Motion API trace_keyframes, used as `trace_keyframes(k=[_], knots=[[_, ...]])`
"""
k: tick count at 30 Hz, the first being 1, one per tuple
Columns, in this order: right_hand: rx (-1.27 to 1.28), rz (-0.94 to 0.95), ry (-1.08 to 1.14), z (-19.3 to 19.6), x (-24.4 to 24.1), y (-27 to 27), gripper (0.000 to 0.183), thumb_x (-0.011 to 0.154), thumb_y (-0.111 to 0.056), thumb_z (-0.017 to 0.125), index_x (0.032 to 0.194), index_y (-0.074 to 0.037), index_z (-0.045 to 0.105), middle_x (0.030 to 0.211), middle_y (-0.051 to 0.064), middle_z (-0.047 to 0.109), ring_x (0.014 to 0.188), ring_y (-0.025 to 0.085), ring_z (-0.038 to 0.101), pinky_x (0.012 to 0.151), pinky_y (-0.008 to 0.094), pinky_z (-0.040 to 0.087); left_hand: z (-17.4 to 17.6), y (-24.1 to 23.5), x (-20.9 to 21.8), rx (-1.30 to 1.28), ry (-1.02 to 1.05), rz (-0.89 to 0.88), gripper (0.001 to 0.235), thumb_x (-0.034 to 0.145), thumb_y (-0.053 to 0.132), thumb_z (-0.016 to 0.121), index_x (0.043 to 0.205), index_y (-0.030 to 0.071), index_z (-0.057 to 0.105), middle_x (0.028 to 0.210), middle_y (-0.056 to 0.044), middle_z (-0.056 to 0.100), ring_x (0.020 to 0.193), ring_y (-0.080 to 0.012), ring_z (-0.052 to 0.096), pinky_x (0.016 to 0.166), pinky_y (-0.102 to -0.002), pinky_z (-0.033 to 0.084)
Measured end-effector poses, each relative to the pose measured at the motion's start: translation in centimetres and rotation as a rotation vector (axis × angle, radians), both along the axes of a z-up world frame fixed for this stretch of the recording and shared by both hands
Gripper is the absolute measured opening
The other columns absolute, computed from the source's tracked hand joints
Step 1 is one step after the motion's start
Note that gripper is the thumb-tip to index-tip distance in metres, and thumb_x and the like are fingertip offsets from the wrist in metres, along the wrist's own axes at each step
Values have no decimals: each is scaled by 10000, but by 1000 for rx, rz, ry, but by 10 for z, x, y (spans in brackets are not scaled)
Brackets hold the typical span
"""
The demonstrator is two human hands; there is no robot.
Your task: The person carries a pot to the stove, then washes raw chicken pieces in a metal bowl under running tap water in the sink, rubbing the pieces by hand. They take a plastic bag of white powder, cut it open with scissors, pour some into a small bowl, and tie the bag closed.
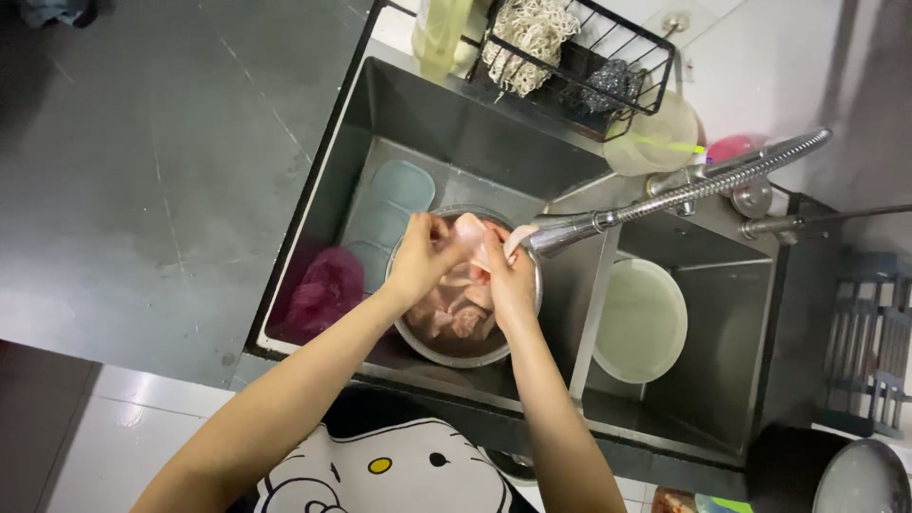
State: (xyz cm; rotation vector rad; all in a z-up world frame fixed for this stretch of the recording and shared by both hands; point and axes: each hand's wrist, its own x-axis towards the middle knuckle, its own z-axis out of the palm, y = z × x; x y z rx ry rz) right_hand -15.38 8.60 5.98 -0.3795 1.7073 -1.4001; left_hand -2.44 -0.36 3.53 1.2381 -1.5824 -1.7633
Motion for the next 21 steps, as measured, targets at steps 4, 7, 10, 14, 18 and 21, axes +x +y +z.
trace_keyframes(k=[4,7,10,14,18,21], knots=[[-10,-50,6,-8,-5,7,374,1035,-276,607,1257,17,678,910,-11,707,707,45,601,601,210,488,-18,1,-2,-57,80,-54,530,793,208,873,1162,-2,556,1086,-137,684,967,-185,663,840,-310,541],[-44,16,-36,-2,-12,9,397,1042,-306,593,1260,14,683,841,9,679,625,62,546,545,219,442,-29,-7,-3,119,220,-107,492,817,173,825,1212,10,582,1116,-117,717,969,-140,679,803,-270,558],[-19,31,40,0,-12,13,392,1041,-295,607,1272,10,687,816,10,659,623,68,556,549,222,444,-23,-11,0,317,302,-129,492,803,141,786,1234,17,583,1120,-97,713,924,-129,671,738,-262,559],[-56,29,77,8,-9,11,383,1041,-287,606,1274,5,691,833,0,664,633,58,554,557,217,446,3,-10,-3,381,257,-145,469,809,121,787,1227,21,601,1110,-80,703,886,-127,664,708,-267,550],[-13,80,64,5,-15,13,375,1040,-288,595,1265,-3,690,819,2,666,613,55,556,549,208,445,-14,-11,-4,392,275,-190,428,837,98,764,1237,10,640,1073,-83,704,852,-124,651,706,-269,532],[-26,105,41,-1,-15,14,374,1044,-287,608,1270,-4,698,805,8,660,624,49,556,557,200,435,-24,-10,0,403,335,-188,408,843,83,722,1238,12,654,1081,-57,717,882,-100,666,762,-248,547]])
